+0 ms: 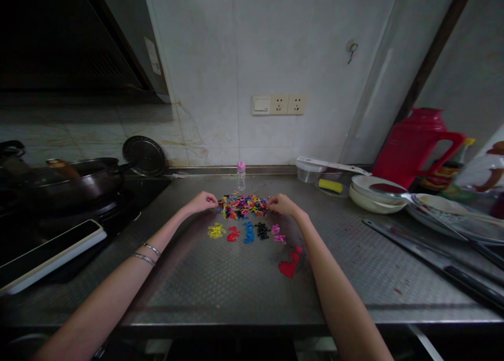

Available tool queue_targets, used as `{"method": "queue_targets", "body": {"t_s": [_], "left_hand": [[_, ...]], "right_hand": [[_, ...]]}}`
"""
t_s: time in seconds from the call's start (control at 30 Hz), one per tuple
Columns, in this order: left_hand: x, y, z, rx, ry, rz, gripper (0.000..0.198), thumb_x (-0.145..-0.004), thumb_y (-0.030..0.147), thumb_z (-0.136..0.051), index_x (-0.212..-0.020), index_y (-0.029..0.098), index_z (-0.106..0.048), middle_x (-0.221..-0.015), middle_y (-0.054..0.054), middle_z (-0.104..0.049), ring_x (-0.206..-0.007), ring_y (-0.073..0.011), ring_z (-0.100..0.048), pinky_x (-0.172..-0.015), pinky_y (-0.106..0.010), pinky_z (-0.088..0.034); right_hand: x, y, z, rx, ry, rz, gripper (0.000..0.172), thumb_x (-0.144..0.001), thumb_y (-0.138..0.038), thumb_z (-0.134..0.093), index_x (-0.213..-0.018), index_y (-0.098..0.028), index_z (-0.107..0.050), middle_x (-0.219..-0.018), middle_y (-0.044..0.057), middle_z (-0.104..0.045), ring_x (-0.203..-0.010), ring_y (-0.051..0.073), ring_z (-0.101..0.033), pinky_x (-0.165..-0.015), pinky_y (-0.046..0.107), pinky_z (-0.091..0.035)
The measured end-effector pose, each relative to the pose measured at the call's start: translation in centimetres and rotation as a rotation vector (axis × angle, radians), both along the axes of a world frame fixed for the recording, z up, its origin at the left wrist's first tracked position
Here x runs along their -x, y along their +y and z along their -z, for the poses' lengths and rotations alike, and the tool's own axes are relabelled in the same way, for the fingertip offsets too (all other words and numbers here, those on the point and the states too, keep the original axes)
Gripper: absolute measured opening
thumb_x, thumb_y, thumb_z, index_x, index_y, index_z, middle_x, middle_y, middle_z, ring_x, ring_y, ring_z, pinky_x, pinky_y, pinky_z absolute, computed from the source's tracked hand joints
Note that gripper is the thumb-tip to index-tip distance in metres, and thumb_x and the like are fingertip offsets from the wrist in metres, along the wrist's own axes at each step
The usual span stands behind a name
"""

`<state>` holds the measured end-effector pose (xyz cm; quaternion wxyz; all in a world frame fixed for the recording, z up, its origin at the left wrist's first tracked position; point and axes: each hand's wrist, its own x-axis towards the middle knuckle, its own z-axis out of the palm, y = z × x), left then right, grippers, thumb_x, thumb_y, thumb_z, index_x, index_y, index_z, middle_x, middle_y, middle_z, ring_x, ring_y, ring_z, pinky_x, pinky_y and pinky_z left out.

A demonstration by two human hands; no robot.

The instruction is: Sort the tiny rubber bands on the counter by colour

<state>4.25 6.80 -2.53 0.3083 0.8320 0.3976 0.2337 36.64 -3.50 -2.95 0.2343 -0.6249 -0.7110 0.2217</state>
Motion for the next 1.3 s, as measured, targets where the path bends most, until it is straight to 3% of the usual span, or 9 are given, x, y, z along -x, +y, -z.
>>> {"method": "queue_targets", "body": {"t_s": [0.33, 0.6, 0.8, 1.07, 1.3], "left_hand": [[-2.9, -2.8, -1.5, -0.016, -0.05, 0.149, 0.022, -0.064, 0.027, -0.057, -0.071, 0.009, -0.066, -0.061, -0.004, -0.062, -0.053, -0.0102, -0.051, -0.052, -0.02, -0.036], [-8.1, -8.9, -1.3, -0.143, -0.026, 0.258, 0.019, -0.067, 0.024, -0.054, -0.071, 0.011, -0.066, -0.061, -0.003, -0.061, -0.055, -0.0109, -0.051, -0.052, -0.02, -0.035], [-10.6, -12.5, -0.3, -0.251, 0.127, 0.29, 0.016, -0.065, 0.021, -0.055, -0.073, 0.016, -0.068, -0.063, -0.003, -0.062, -0.055, -0.011, -0.051, -0.05, -0.02, -0.03], [-10.1, -12.4, -0.3, -0.242, 0.11, 0.304, 0.019, -0.068, 0.028, -0.056, -0.075, 0.016, -0.069, -0.062, -0.003, -0.063, -0.055, -0.0112, -0.052, -0.051, -0.02, -0.032], [-8.6, -8.5, 0.0, -0.172, -0.072, 0.187, 0.026, -0.073, 0.03, -0.051, -0.073, 0.011, -0.068, -0.067, -0.005, -0.065, -0.06, -0.0128, -0.054, -0.055, -0.021, -0.037]], "right_hand": [[0.2, 0.0, -0.3, -0.075, -0.064, 0.042, 0.027, -0.063, -0.021, -0.047, -0.079, -0.011, -0.068, -0.063, 0.001, -0.063, -0.056, 0.011, -0.052, -0.05, 0.018, -0.036], [0.3, -0.1, -0.6, -0.118, -0.086, 0.061, 0.027, -0.065, -0.018, -0.048, -0.081, -0.011, -0.068, -0.068, 0.003, -0.066, -0.061, 0.013, -0.056, -0.053, 0.018, -0.039], [0.2, 0.1, -0.6, -0.124, -0.074, 0.063, 0.026, -0.064, -0.018, -0.049, -0.08, -0.011, -0.069, -0.071, 0.003, -0.067, -0.065, 0.014, -0.057, -0.057, 0.018, -0.04], [-0.1, 0.0, -0.6, -0.082, -0.155, 0.073, 0.032, -0.063, -0.023, -0.055, -0.091, -0.014, -0.069, -0.062, 0.001, -0.063, -0.057, 0.012, -0.052, -0.052, 0.019, -0.037], [-0.4, 0.3, 0.1, -0.029, -0.157, 0.071, 0.03, -0.063, -0.021, -0.055, -0.089, -0.015, -0.07, -0.062, 0.001, -0.063, -0.055, 0.011, -0.051, -0.05, 0.018, -0.036]]}}
